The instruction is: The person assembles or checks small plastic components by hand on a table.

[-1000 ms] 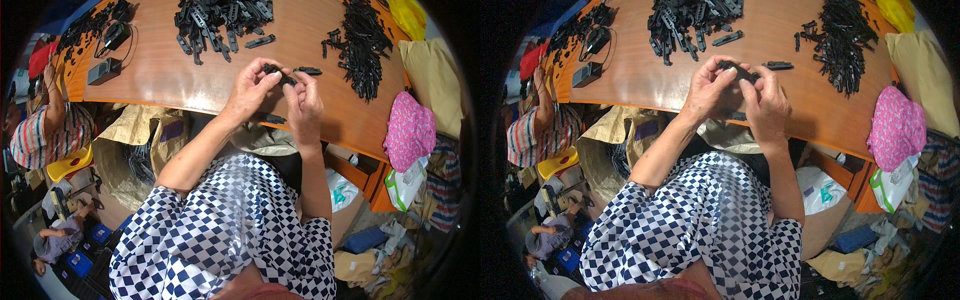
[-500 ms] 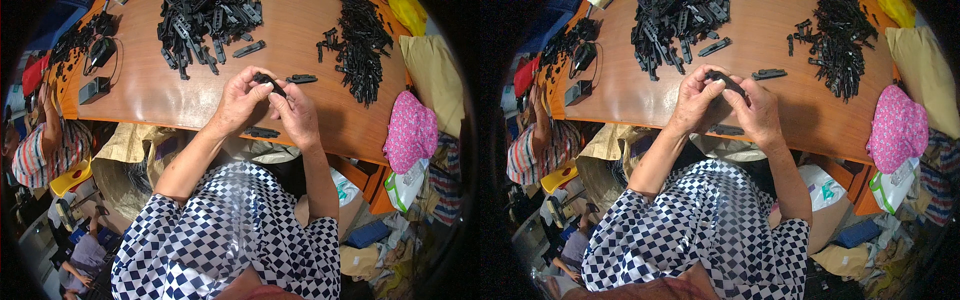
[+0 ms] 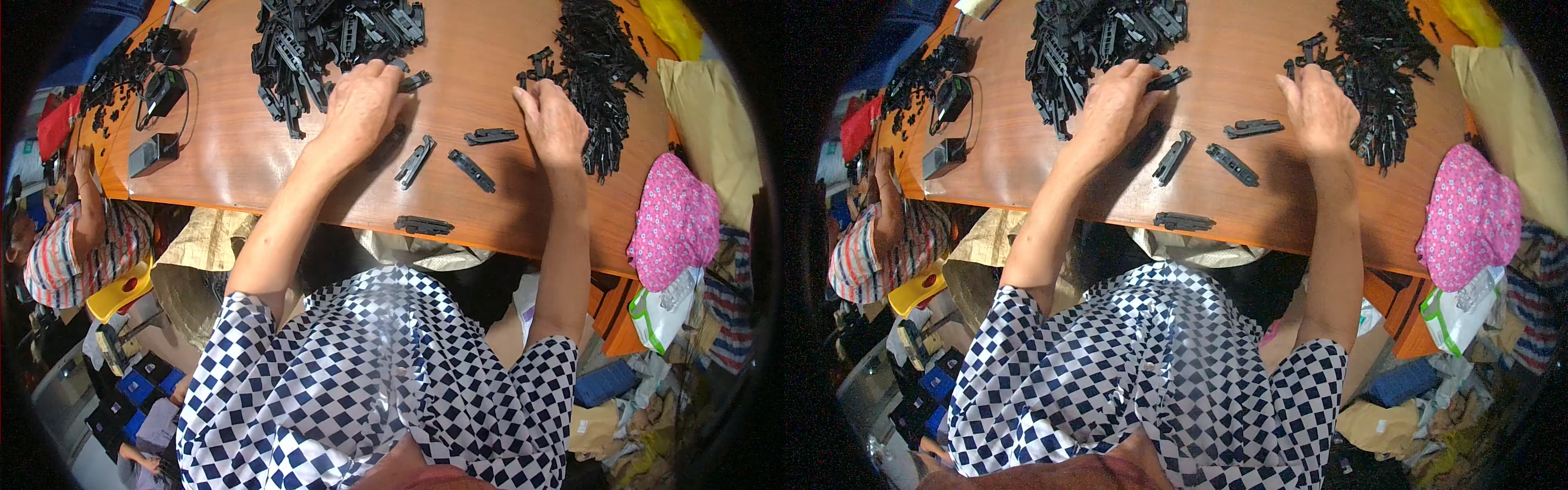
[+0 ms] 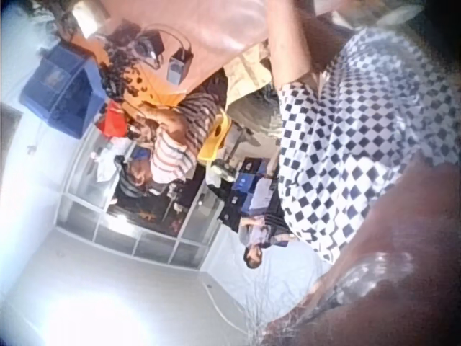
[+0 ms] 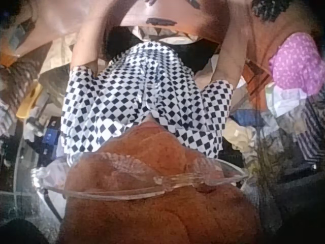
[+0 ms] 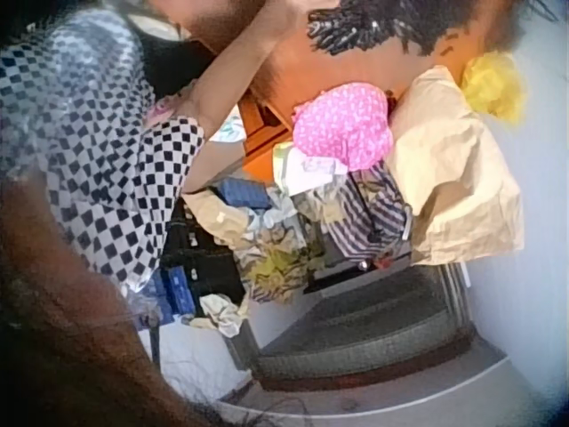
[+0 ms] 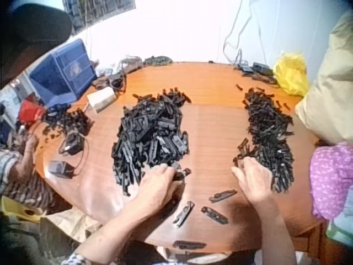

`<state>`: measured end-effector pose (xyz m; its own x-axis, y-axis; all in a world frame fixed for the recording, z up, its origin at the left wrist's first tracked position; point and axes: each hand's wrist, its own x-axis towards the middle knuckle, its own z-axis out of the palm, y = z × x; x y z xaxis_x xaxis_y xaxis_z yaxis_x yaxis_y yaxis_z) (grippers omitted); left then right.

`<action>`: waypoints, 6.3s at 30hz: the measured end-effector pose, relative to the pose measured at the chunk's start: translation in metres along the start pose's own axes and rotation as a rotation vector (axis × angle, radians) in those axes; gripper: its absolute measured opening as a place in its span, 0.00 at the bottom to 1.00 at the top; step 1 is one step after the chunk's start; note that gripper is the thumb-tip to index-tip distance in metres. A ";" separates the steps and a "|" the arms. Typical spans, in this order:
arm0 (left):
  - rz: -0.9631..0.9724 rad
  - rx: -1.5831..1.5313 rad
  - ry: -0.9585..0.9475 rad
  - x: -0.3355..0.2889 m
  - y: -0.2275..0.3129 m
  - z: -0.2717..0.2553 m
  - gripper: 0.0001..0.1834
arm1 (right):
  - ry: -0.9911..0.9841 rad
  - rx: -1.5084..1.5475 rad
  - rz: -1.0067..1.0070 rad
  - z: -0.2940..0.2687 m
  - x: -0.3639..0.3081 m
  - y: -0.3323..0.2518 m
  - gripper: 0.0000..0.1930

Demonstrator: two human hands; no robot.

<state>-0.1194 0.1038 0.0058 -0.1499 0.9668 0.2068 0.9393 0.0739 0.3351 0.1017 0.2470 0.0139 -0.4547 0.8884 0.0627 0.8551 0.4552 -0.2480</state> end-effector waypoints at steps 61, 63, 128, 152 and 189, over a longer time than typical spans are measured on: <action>-0.597 -2.028 -0.144 -0.069 0.062 -0.002 0.14 | 0.383 0.124 -1.054 -0.020 -0.116 -0.061 0.11; -0.607 -2.011 -0.144 -0.067 0.060 0.003 0.11 | 0.351 0.129 -1.062 -0.021 -0.117 -0.061 0.11; 0.181 -0.182 0.139 -0.087 0.040 0.037 0.21 | 0.138 0.362 -0.667 0.039 -0.151 -0.030 0.29; 0.309 -0.201 -0.692 -0.172 0.009 0.060 0.26 | -0.089 0.309 -0.557 0.101 -0.220 0.006 0.24; 0.677 0.150 -0.949 -0.186 0.014 0.051 0.14 | -0.784 0.232 -0.521 0.102 -0.230 -0.008 0.20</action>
<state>-0.0629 -0.0628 -0.0748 0.6246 0.6100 -0.4876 0.7754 -0.5585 0.2945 0.1737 0.0331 -0.0968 -0.8712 0.2490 -0.4231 0.4677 0.6831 -0.5609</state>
